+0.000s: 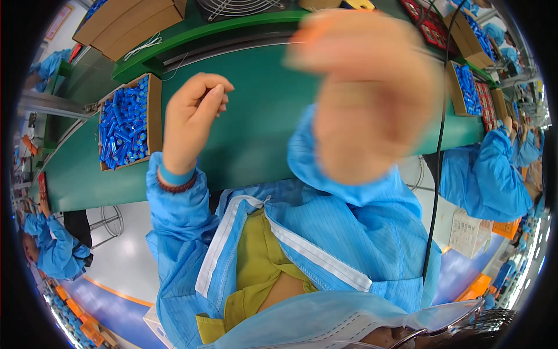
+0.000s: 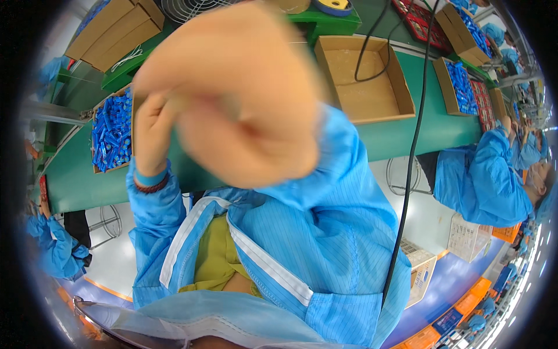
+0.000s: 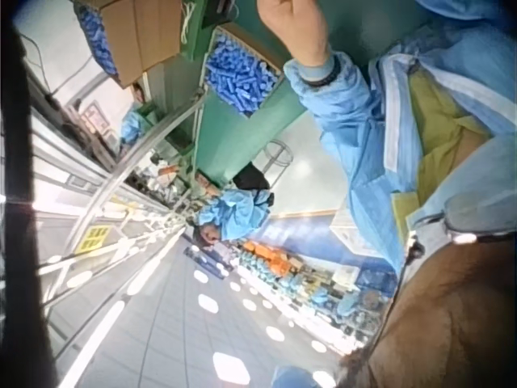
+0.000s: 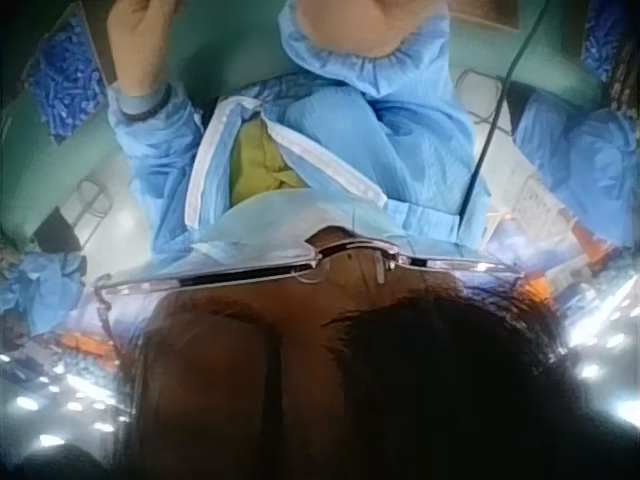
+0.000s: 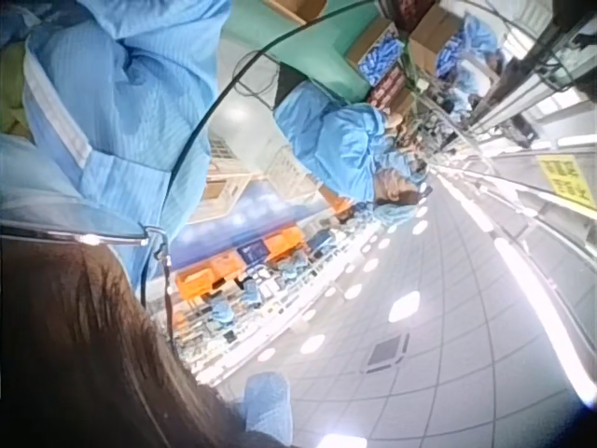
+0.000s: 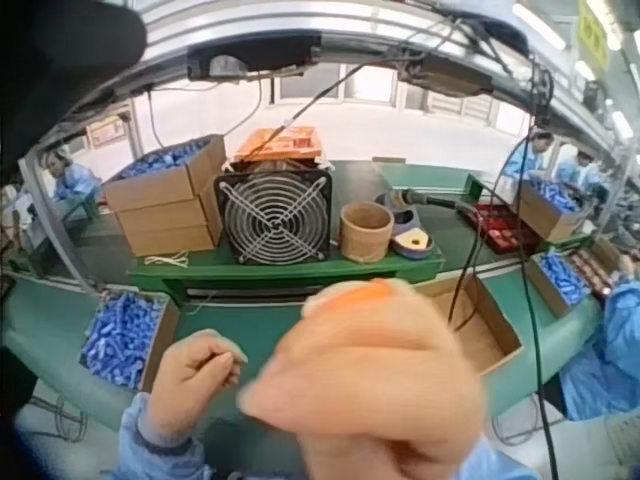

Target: The person attaches batteries to circuit boards by soldering wire leads onto each board with a soldering iron, pushes the tray of assembled boards down the assembly line, and removes a finger cot from their finger.

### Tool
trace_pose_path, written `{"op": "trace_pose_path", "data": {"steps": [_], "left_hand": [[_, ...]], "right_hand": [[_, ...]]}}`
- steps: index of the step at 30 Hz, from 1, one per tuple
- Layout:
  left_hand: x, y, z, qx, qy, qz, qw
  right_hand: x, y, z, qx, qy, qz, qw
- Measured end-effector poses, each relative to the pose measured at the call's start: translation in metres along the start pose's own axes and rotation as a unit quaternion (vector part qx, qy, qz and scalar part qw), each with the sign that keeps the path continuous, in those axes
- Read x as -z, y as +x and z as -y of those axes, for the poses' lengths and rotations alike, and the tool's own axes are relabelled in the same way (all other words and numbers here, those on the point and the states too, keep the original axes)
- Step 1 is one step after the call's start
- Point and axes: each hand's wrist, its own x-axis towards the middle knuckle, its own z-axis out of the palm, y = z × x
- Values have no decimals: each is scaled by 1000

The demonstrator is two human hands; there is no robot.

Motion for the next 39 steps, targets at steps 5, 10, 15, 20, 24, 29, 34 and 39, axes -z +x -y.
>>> {"op": "trace_pose_path", "data": {"steps": [5, 10, 15, 20, 24, 29, 34, 39], "left_hand": [[0, 7, -91, -374, -41, 19, 926], [-3, -7, -89, -485, -205, -67, 847], [5, -17, -84, -483, -112, -115, 861], [18, -11, -61, -465, -129, -122, 867], [26, -33, -61, -426, -107, -140, 888], [35, -59, -56, -354, -82, -122, 924], [34, -61, -55, -345, -65, -123, 928], [35, -67, -60, -334, -48, -124, 933]], "right_hand": [[60, 14, 54, -142, 34, -131, 981], [46, 16, 50, -65, -16, -208, 976], [35, 9, 45, 9, -58, -239, 969], [44, 3, 40, 33, 88, -94, 991], [36, 6, 41, -46, 9, 108, 993], [34, 20, 45, -156, -81, 338, 925], [40, 22, 40, -169, 19, 418, 892], [40, 30, 43, -189, 43, 446, 874]]}}
